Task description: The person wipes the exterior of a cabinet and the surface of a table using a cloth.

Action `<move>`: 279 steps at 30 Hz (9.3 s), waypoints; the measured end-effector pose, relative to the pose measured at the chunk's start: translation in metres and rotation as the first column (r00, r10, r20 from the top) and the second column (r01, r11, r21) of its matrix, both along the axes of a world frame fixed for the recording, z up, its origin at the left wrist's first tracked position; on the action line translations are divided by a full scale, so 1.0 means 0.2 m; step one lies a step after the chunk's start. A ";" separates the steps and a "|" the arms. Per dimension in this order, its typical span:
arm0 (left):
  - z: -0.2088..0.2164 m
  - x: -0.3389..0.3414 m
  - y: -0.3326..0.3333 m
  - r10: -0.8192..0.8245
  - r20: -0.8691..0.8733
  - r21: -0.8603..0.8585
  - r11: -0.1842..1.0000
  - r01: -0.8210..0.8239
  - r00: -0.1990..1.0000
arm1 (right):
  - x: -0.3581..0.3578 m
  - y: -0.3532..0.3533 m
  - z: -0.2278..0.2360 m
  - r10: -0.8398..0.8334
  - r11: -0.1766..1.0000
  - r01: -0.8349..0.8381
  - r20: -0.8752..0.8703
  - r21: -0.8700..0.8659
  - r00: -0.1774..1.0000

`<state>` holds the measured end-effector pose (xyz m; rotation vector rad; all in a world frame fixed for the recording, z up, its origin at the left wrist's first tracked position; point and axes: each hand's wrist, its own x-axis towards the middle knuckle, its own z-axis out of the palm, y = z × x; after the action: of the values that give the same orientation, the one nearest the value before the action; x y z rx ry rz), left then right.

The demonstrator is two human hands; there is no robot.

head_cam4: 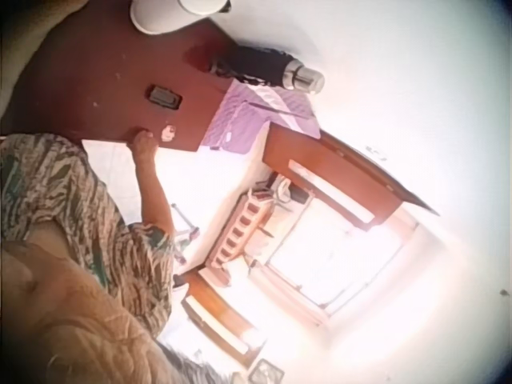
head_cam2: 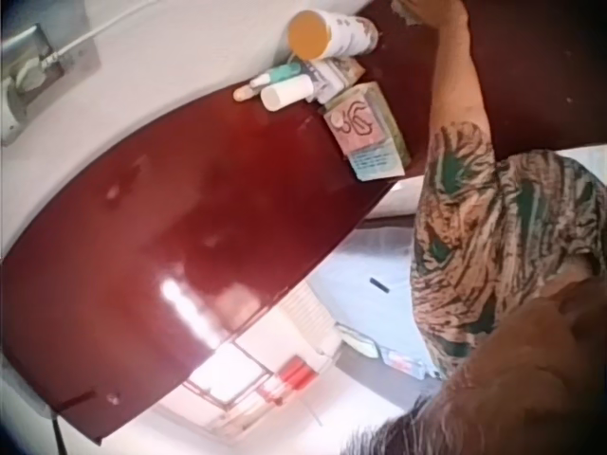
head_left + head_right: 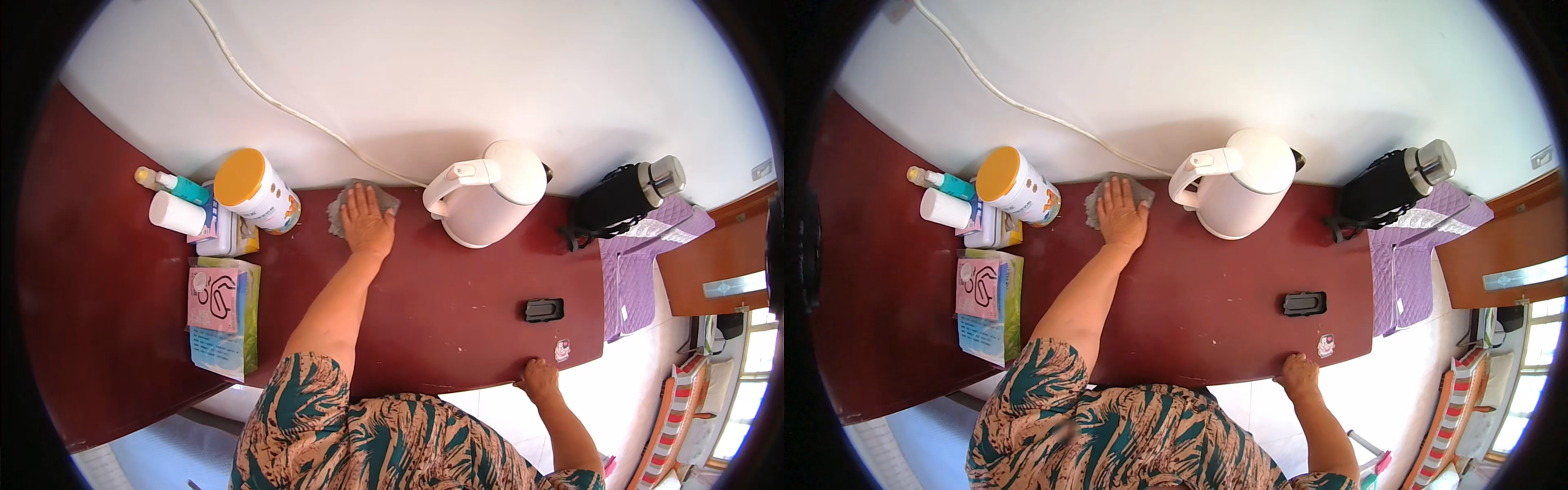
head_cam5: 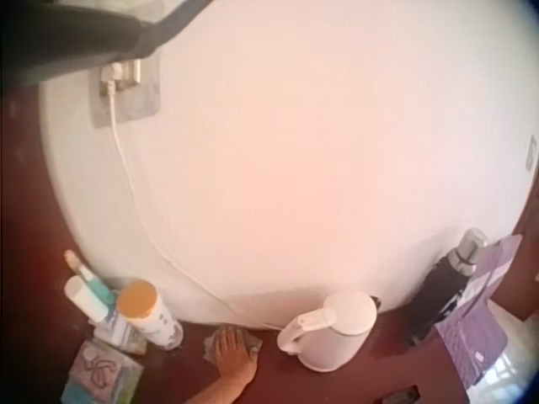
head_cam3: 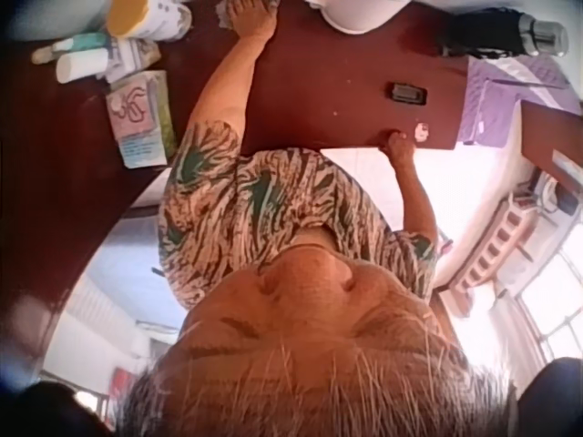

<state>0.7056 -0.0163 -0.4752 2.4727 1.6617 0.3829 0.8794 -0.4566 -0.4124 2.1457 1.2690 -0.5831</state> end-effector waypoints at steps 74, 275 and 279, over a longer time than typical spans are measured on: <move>0.12 0.14 -1.57 -0.410 0.126 0.029 0.912 0.410 0.903 | 0.09 -0.07 0.02 0.303 0.923 -0.278 -0.058 0.267 0.951; 0.18 0.14 -1.27 -0.033 0.002 0.007 0.999 0.033 0.999 | 0.61 0.99 0.03 0.250 -0.126 0.946 -0.913 0.299 0.322; 0.18 0.13 -1.29 -0.017 0.000 0.007 1.000 0.017 1.000 | 0.71 0.90 0.19 0.180 -0.084 0.265 -0.247 0.961 0.952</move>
<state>0.7322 -0.2734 -0.4386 2.4897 1.6408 0.3872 1.0209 -0.2760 -0.3750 3.4152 2.3201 0.3529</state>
